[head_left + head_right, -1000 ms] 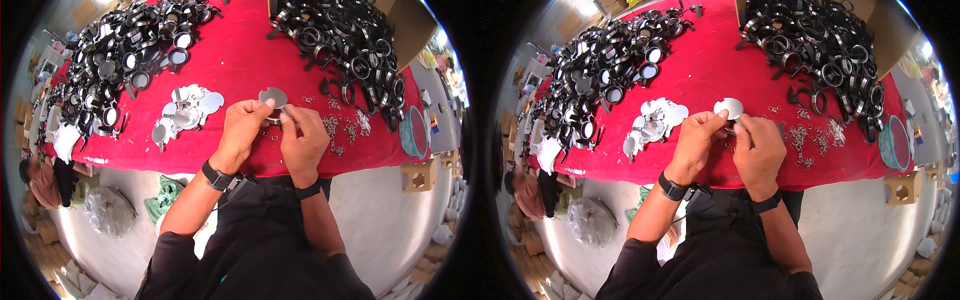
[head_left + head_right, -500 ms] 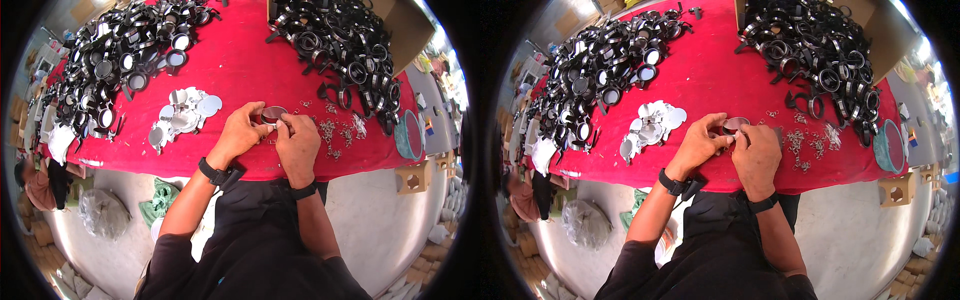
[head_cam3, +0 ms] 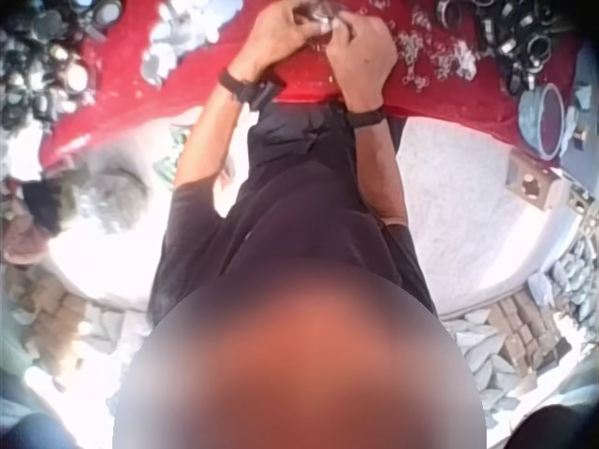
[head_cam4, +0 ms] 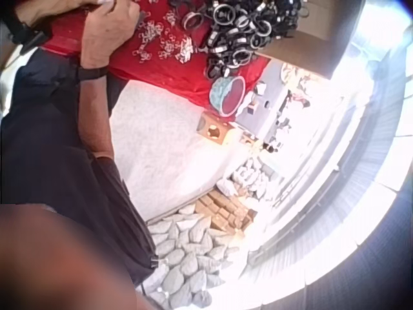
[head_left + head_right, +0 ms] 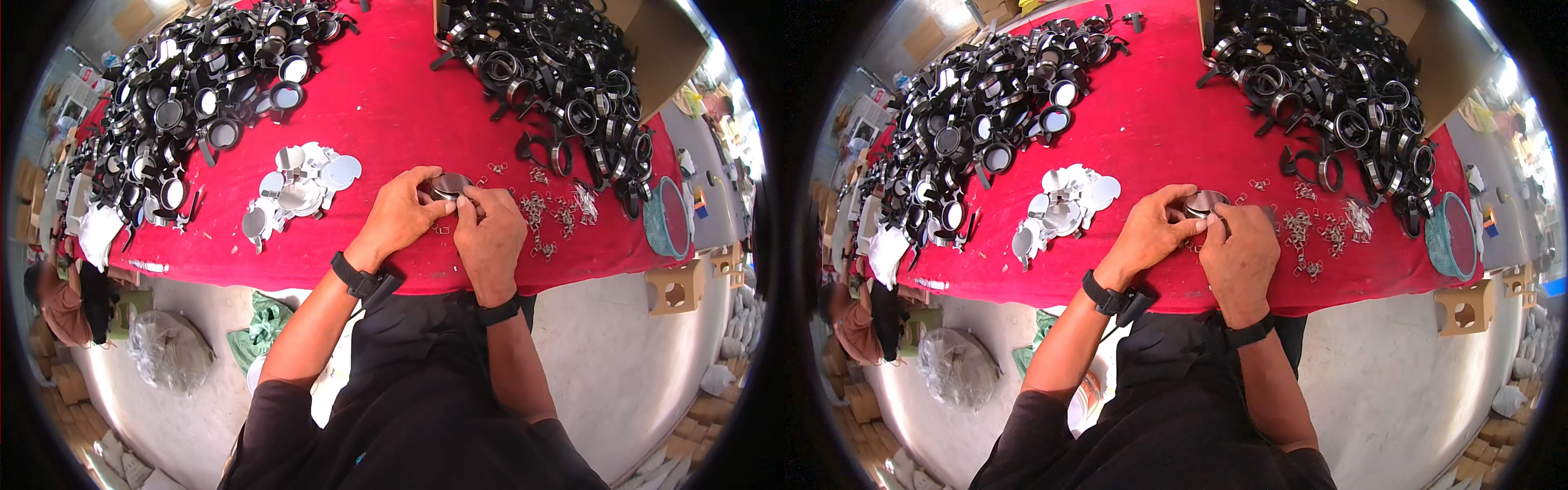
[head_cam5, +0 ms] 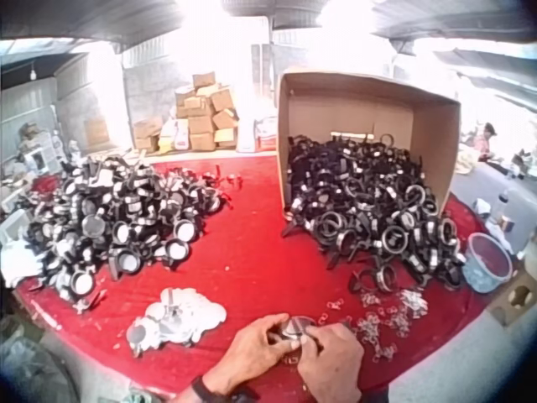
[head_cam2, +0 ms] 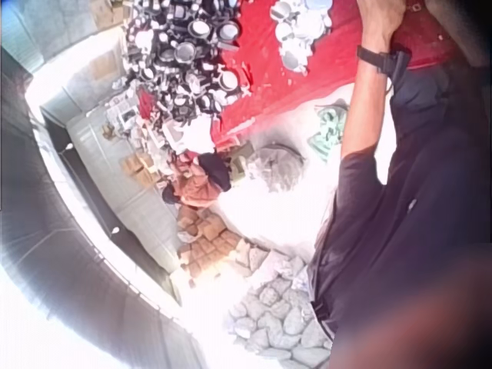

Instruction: The recorder is assembling circular components by placing a metal disk inside a plastic ring and securing it with small metal clips.

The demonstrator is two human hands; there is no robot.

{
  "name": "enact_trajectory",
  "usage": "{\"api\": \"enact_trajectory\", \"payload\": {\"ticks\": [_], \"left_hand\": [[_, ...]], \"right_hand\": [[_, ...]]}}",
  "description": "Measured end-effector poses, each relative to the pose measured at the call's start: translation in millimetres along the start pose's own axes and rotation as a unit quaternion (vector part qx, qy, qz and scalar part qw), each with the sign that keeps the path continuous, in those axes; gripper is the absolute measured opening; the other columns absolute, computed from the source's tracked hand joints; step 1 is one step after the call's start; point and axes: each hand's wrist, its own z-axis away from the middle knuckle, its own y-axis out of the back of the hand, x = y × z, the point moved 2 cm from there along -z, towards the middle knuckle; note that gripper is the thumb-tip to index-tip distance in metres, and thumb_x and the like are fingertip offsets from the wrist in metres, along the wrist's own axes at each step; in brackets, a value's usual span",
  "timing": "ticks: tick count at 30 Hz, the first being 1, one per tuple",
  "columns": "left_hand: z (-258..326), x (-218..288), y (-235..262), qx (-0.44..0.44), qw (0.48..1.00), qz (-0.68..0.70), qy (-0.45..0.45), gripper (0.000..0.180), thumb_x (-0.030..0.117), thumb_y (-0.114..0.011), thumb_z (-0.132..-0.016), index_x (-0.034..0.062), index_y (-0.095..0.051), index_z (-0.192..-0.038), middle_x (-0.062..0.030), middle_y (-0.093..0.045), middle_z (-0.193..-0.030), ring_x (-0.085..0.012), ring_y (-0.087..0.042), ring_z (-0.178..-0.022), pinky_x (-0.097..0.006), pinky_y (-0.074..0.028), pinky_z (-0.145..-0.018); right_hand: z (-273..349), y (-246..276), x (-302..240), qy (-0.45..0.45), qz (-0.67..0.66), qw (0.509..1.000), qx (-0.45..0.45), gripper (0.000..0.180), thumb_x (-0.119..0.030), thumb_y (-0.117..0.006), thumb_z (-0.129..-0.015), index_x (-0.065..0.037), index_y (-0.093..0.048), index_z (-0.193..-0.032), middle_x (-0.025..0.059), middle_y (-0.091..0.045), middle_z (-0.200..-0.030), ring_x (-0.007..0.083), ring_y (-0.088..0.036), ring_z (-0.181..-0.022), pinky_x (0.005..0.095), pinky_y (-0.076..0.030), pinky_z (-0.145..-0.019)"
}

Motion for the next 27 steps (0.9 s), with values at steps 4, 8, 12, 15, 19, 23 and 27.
{"api": "enact_trajectory", "payload": {"ticks": [4,8,12,15,19,23,27], "left_hand": [[-2.1,0.9,-2.8,0.011,1.0,-0.014,-0.008,0.067,0.019,-0.095,-0.095,-0.0064,-0.068,-0.15,-0.0166,-0.081,-0.124,-0.0177,-0.075,-0.099,-0.035,-0.063,-0.09],[4.5,5.2,-7.1,0.064,0.997,-0.041,-0.032,0.068,0.022,-0.097,-0.092,-0.0056,-0.07,-0.148,-0.0164,-0.082,-0.12,-0.0195,-0.075,-0.1,-0.036,-0.064,-0.091],[9.3,11.7,-8.7,0.071,0.997,-0.027,-0.02,0.068,0.022,-0.097,-0.092,-0.0046,-0.07,-0.148,-0.0173,-0.082,-0.121,-0.0213,-0.077,-0.101,-0.037,-0.064,-0.092],[11.2,15.1,-8.0,0.073,0.997,0.015,-0.001,0.066,0.02,-0.095,-0.093,-0.0042,-0.069,-0.148,-0.0176,-0.082,-0.12,-0.0221,-0.078,-0.102,-0.037,-0.064,-0.092],[12.4,15.8,-7.4,0.066,0.998,0.0,0.011,0.066,0.019,-0.095,-0.093,-0.0039,-0.069,-0.148,-0.0168,-0.082,-0.118,-0.0221,-0.078,-0.103,-0.038,-0.064,-0.092],[11.3,14.4,-8.3,0.071,0.997,-0.007,0.003,0.064,0.018,-0.095,-0.093,-0.0035,-0.069,-0.148,-0.0152,-0.082,-0.117,-0.0202,-0.077,-0.102,-0.037,-0.064,-0.091],[10.9,13.0,-9.3,0.07,0.998,0.006,0.001,0.063,0.015,-0.095,-0.093,-0.0019,-0.069,-0.148,-0.0137,-0.082,-0.117,-0.0185,-0.076,-0.101,-0.036,-0.064,-0.09]], "right_hand": [[0.2,1.3,-0.8,-0.008,0.004,1.0,-0.004,0.013,-0.004,-0.079,-0.093,-0.002,-0.08,-0.106,0.015,-0.075,-0.099,0.0386,-0.074,-0.092,0.0484,-0.06,-0.082],[0.3,2.7,-1.6,0.005,0.005,1.0,0.008,0.013,-0.003,-0.079,-0.093,-0.002,-0.08,-0.106,0.0148,-0.075,-0.099,0.038,-0.074,-0.093,0.0477,-0.06,-0.082],[-0.5,3.3,-1.6,0.017,0.012,1.0,0.005,0.012,-0.003,-0.079,-0.093,-0.002,-0.08,-0.105,0.0147,-0.075,-0.099,0.0377,-0.074,-0.093,0.0475,-0.06,-0.083],[-0.2,3.5,-1.1,0.006,-0.021,0.999,0.023,0.011,-0.003,-0.079,-0.093,-0.002,-0.08,-0.105,0.0146,-0.075,-0.099,0.0376,-0.074,-0.093,0.0475,-0.06,-0.082],[-0.2,3.0,-0.5,0.023,-0.017,0.999,0.024,0.011,-0.002,-0.079,-0.094,-0.001,-0.08,-0.105,0.0149,-0.075,-0.099,0.0377,-0.074,-0.093,0.0476,-0.06,-0.083],[-0.2,2.5,0.7,0.021,-0.022,0.999,0.02,0.011,-0.002,-0.079,-0.094,-0.001,-0.081,-0.105,0.015,-0.075,-0.099,0.0377,-0.074,-0.094,0.0475,-0.06,-0.084],[-1.5,3.8,0.7,0.023,-0.032,0.999,0.009,0.011,-0.002,-0.079,-0.095,-0.001,-0.081,-0.106,0.0149,-0.074,-0.099,0.0377,-0.073,-0.095,0.0477,-0.059,-0.084]]}}
